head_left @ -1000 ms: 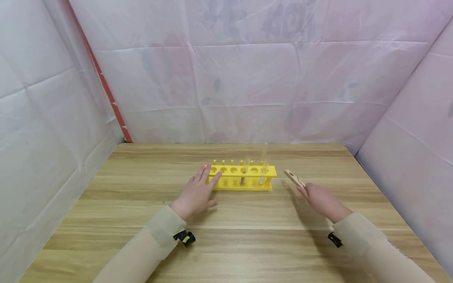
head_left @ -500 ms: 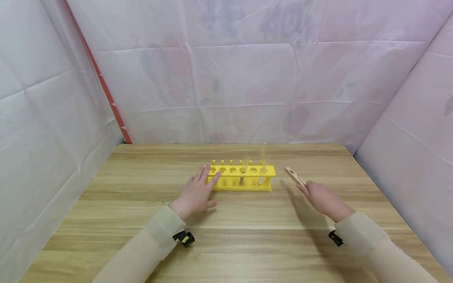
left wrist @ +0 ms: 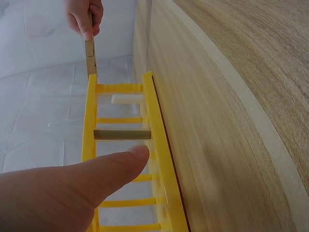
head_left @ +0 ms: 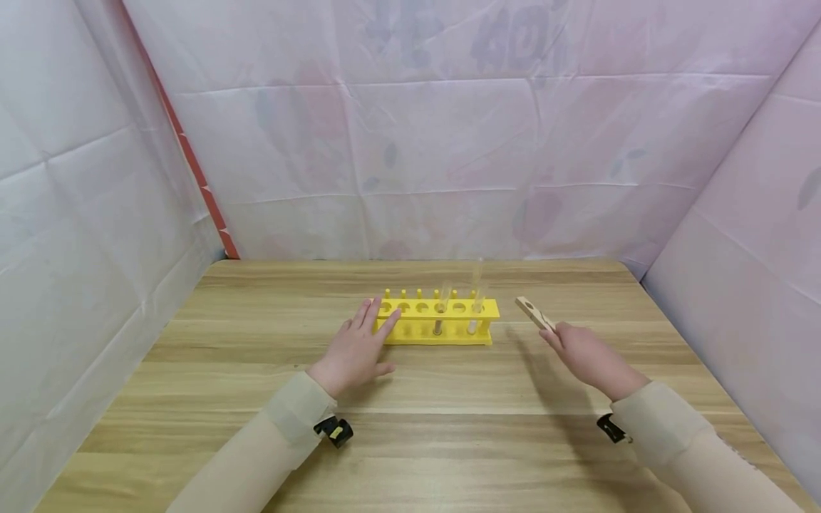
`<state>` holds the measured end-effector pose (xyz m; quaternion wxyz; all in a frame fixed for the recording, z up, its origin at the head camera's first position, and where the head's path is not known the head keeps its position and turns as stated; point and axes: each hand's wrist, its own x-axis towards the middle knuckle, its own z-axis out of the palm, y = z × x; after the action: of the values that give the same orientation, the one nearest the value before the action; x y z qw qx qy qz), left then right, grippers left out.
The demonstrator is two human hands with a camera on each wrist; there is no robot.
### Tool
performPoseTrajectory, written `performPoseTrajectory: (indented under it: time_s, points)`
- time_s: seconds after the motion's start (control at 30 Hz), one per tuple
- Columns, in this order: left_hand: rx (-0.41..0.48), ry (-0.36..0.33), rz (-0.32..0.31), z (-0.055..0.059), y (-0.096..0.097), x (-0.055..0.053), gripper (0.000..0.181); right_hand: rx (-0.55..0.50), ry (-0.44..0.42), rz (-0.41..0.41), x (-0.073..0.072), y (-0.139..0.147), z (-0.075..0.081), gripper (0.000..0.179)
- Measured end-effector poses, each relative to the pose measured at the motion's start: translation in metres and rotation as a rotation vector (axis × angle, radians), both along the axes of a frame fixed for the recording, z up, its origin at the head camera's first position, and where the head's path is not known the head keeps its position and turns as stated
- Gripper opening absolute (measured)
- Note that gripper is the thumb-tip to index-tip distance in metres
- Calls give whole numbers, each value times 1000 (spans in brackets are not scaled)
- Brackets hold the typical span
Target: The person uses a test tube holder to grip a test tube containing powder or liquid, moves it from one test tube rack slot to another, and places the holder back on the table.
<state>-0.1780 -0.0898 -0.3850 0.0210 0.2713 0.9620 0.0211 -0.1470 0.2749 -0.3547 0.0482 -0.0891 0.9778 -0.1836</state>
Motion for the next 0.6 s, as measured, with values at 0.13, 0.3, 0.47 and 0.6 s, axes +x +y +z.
performPoseTrajectory:
  time_s: [0.13, 0.3, 0.47, 0.6]
  points:
    - [-4, -4, 0, 1, 0, 0, 92, 3, 21, 5, 1, -2, 5, 35]
    - [-1, -5, 0, 1, 0, -1, 92, 11, 8, 11, 1, -3, 10, 34]
    - [6, -9, -6, 0, 0, 0, 91, 21, -24, 8, 4, -4, 13, 37]
    - [12, -3, -7, 1, 0, 1, 92, 23, 2, 14, 5, -6, 14, 36]
